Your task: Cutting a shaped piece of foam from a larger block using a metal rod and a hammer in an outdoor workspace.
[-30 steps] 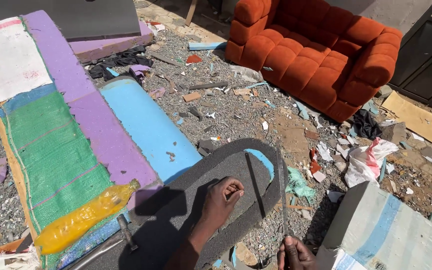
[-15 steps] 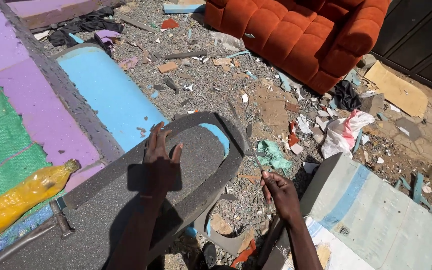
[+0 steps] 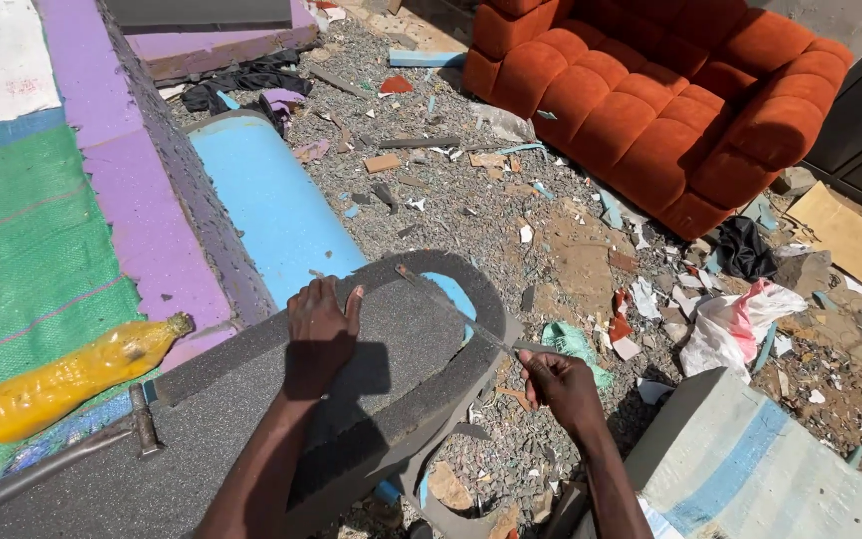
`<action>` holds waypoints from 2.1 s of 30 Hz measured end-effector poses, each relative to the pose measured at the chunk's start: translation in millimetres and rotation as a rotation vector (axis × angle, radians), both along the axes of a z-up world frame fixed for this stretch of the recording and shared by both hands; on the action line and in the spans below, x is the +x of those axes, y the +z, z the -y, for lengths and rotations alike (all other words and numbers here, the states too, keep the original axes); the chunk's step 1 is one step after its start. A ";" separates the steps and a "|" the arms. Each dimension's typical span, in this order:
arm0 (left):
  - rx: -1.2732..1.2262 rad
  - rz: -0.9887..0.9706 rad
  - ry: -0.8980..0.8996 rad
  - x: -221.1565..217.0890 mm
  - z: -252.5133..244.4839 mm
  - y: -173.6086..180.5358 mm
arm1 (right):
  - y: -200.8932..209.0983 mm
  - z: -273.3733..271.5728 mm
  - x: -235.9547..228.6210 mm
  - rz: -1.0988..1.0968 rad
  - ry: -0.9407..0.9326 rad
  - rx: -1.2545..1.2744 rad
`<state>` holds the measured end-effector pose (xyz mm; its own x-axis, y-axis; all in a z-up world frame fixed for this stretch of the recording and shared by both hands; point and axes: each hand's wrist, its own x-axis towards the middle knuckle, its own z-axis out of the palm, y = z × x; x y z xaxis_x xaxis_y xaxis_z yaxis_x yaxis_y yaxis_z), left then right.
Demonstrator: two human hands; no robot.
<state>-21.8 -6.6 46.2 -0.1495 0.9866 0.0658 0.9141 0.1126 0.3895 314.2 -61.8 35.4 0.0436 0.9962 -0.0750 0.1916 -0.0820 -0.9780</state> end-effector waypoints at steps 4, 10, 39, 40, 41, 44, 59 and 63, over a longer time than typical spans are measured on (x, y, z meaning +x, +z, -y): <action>0.058 0.030 -0.002 -8.7 -9.3 -26.1 | -38.9 -7.1 30.3 -0.418 -0.033 0.066; 0.177 -0.049 0.044 -10.7 -25.0 -58.2 | -17.3 -16.9 28.2 0.170 0.003 -0.012; 0.105 0.000 0.132 -105.6 1.9 -108.6 | -30.7 -52.0 22.2 -0.475 0.244 -0.056; 0.109 -0.005 0.137 -109.9 -4.7 -111.9 | -31.6 -54.9 19.1 -0.480 0.250 -0.054; 0.114 0.004 0.140 -113.9 -11.4 -115.5 | -32.8 -57.8 16.4 -0.541 0.257 -0.039; 0.101 -0.001 0.129 -115.9 -11.8 -130.7 | -0.3 -42.4 -1.5 -0.151 0.246 -0.061; 0.082 0.001 0.094 -101.0 16.2 -69.4 | -30.3 -17.3 -4.9 -0.317 -0.052 -0.082; 0.089 0.012 0.086 -97.9 23.5 -59.7 | -22.7 16.5 -35.2 -0.033 -0.199 -0.048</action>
